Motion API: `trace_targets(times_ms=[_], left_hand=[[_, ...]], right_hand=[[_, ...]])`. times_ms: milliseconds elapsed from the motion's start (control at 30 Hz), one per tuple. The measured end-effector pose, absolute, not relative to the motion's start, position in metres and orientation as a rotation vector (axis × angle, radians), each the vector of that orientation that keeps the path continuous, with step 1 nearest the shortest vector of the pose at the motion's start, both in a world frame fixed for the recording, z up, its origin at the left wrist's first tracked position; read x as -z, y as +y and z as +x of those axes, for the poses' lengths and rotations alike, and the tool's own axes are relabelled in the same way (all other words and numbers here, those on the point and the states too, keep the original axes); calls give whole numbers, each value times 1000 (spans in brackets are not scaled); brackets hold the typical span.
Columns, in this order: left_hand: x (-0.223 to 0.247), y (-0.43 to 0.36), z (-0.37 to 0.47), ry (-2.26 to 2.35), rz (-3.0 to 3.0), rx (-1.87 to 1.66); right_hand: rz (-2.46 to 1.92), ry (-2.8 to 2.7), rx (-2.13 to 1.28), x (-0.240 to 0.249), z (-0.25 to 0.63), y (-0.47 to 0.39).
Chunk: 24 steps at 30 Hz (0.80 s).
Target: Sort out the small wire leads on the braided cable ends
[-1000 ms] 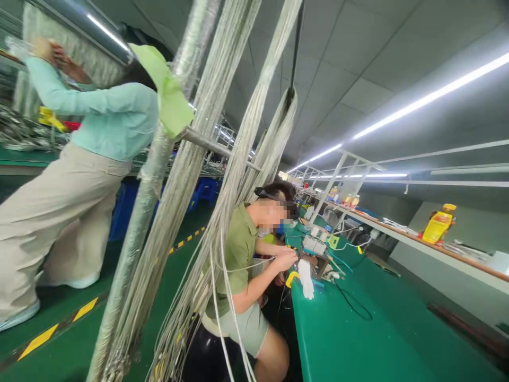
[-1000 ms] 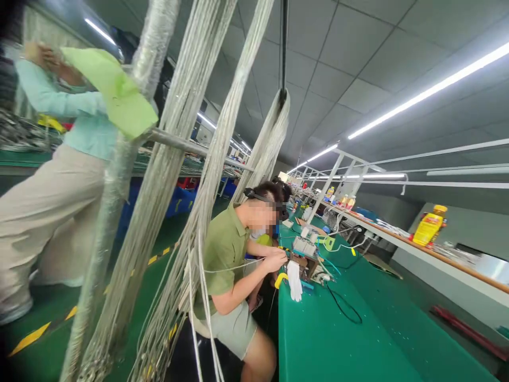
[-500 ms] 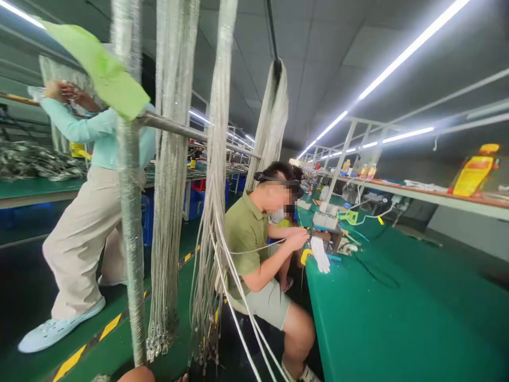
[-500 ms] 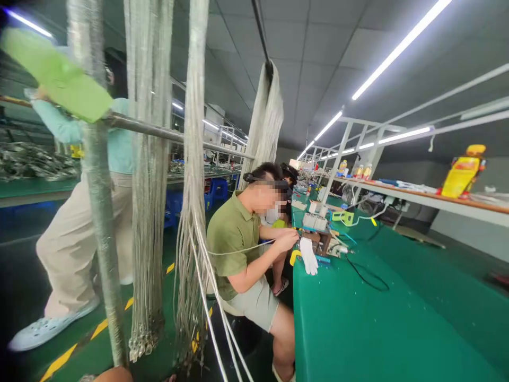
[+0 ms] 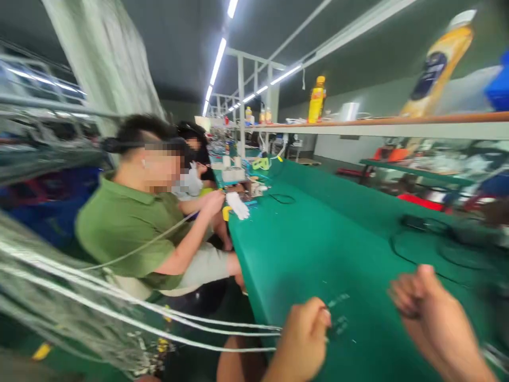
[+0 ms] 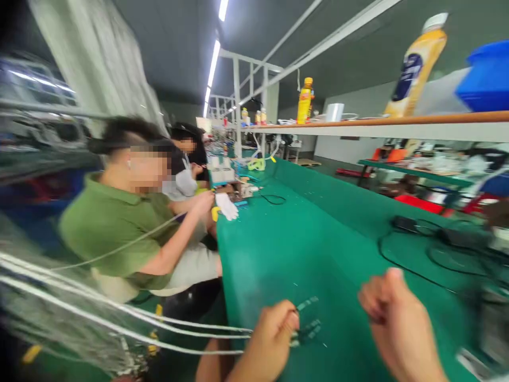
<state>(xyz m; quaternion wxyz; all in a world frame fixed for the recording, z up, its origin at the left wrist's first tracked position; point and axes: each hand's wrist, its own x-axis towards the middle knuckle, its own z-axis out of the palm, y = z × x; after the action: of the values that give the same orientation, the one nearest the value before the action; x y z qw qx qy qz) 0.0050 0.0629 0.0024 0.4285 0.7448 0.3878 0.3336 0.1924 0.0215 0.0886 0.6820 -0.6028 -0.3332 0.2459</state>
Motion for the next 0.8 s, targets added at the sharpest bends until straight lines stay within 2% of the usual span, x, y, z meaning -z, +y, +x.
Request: trace_targets(times_ms=[67, 233, 800], left_hand=[[-5, 65, 6, 926, 1859, -834], [-7, 67, 8, 843, 1834, -786], [-12, 69, 13, 787, 1789, -673]], right_hand=[[-1193, -736, -706, -71, 185, 19], [-1130, -865, -1088, -18, 147, 25], [-1079, -918, -1154, -8, 161, 24]])
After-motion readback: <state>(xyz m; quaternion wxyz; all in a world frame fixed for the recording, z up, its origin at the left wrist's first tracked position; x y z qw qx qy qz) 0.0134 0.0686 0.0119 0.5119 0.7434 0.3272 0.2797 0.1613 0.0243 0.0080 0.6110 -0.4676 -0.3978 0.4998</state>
